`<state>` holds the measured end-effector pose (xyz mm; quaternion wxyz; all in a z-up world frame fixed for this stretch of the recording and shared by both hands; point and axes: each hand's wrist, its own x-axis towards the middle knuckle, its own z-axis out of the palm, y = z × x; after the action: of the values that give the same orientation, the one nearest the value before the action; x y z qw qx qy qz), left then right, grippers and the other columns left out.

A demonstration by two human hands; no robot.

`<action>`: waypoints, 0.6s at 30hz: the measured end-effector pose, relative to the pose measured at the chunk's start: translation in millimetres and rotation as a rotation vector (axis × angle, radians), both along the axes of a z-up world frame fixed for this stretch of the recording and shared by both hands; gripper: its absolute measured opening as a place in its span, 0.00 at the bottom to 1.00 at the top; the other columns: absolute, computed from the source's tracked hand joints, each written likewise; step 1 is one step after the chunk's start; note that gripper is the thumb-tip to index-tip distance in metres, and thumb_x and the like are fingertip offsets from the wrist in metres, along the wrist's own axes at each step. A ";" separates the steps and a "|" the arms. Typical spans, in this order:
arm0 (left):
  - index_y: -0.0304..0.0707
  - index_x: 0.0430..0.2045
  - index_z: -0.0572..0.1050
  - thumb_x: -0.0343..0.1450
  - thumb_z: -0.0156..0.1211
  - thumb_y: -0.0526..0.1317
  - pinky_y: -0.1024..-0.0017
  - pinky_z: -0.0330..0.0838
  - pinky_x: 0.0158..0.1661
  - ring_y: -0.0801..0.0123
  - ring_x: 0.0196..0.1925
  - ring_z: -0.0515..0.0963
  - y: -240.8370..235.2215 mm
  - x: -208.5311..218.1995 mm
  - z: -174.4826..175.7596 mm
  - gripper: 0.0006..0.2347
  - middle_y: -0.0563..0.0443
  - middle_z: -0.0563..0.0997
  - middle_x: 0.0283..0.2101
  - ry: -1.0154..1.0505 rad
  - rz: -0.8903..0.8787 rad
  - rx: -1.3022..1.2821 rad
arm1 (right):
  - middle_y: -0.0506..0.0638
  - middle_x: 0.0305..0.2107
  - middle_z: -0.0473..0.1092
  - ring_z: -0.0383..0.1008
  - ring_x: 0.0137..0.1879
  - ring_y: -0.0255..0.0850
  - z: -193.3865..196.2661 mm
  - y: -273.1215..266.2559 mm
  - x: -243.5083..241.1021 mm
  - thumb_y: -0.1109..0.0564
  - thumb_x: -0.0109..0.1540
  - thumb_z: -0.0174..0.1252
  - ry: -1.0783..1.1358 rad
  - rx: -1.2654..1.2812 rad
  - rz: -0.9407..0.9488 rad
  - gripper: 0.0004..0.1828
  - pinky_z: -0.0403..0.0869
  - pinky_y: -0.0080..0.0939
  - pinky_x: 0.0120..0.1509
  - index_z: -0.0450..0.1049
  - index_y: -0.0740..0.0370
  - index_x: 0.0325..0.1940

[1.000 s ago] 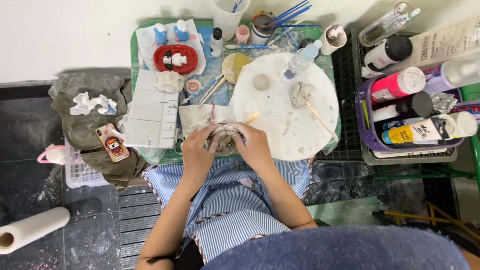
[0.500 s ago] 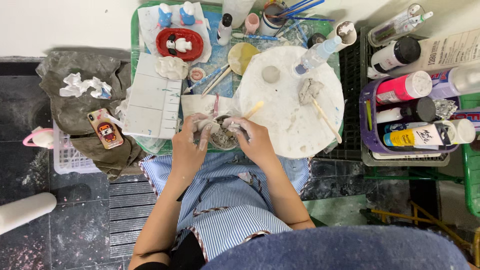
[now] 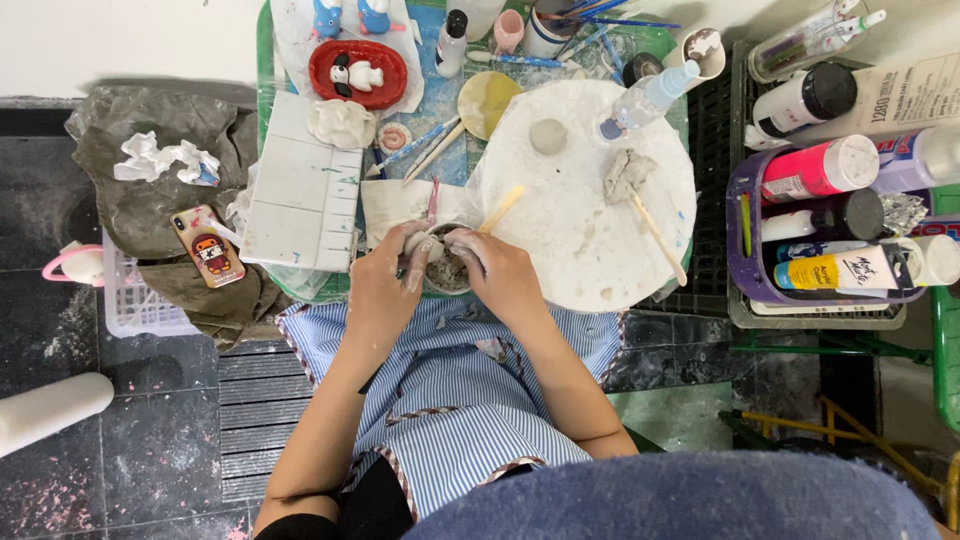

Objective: The person prepares clay in a small container by hand and using a wooden tool. They add water from a spray bottle and mix the clay until reaching a consistent texture.

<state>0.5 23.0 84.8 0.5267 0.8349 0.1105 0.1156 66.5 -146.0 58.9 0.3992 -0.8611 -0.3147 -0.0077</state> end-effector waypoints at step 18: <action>0.33 0.51 0.75 0.73 0.56 0.30 0.63 0.78 0.46 0.50 0.48 0.84 7.6 -10.1 -1.4 0.12 0.36 0.83 0.50 -0.167 0.006 0.136 | 0.52 0.44 0.79 0.82 0.51 0.41 -8.3 -10.1 -2.5 0.67 0.63 0.64 0.075 0.260 -0.015 0.12 0.81 0.37 0.54 0.80 0.59 0.49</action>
<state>-9.6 30.6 83.4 0.4759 0.8558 0.0605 0.1937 64.0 -156.1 50.6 0.5188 -0.8042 -0.2894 -0.0193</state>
